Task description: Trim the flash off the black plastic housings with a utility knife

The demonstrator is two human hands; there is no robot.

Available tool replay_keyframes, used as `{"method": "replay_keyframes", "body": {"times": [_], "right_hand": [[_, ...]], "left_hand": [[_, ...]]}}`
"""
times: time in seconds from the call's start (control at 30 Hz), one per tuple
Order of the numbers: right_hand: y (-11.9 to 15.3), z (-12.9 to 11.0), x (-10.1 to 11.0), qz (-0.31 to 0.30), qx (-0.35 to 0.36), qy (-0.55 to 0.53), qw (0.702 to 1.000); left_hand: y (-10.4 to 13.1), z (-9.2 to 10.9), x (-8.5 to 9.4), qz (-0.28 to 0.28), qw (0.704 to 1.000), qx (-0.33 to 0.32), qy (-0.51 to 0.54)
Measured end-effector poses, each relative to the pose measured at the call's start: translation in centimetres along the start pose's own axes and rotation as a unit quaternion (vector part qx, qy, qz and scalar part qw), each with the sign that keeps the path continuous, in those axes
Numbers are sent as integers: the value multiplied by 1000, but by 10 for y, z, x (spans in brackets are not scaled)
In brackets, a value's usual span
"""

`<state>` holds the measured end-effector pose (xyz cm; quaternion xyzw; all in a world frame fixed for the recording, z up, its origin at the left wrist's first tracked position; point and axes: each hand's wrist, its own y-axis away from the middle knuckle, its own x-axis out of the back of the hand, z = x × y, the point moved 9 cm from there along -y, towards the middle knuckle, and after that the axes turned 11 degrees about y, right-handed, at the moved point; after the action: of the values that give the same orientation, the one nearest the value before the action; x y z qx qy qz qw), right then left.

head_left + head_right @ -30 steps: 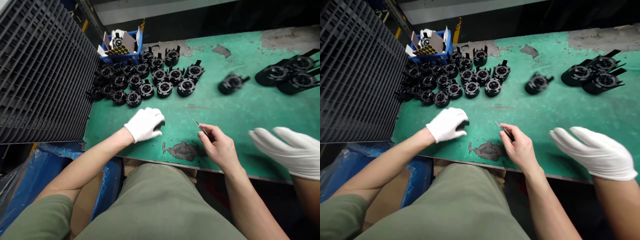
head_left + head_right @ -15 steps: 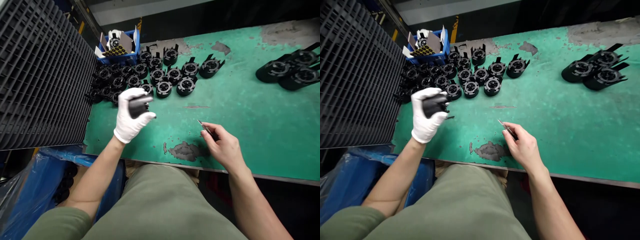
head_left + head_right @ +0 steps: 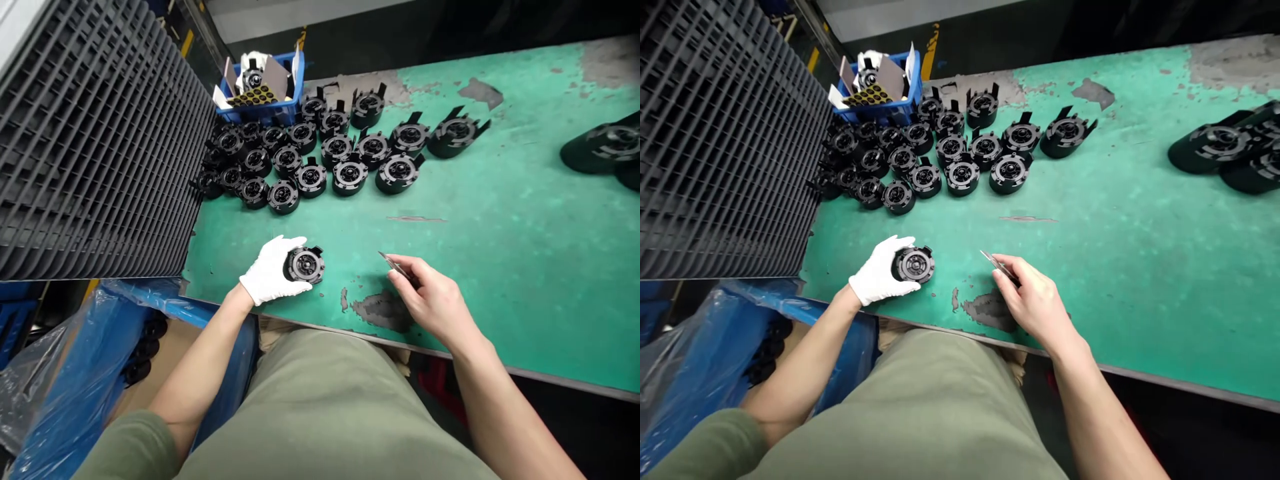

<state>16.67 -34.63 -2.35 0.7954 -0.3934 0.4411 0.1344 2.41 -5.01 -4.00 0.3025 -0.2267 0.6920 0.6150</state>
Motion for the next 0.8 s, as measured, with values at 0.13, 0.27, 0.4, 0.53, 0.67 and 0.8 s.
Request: {"method": "replay_keyframes", "body": {"times": [0.13, 0.27, 0.4, 0.53, 0.67, 0.8], "right_hand": [[-1, -7, -13, -28, 22, 16, 999], [0, -12, -19, -51, 41, 23, 998], [4, -15, -10, -68, 42, 33, 996], [14, -11, 3, -61, 51, 47, 996], [26, -1, 3, -44, 73, 77, 993], [31, -5, -3, -32, 119, 98, 988]], "left_hand": [[1, 2, -2, -38, 997, 57, -22], [-20, 30, -38, -76, 996, 35, 24], [-38, 55, -73, -147, 985, -22, 86], [-36, 50, -74, -110, 983, -29, 147], [-31, 43, -76, -61, 988, -18, 140], [-37, 55, -82, -29, 991, -40, 125]]}}
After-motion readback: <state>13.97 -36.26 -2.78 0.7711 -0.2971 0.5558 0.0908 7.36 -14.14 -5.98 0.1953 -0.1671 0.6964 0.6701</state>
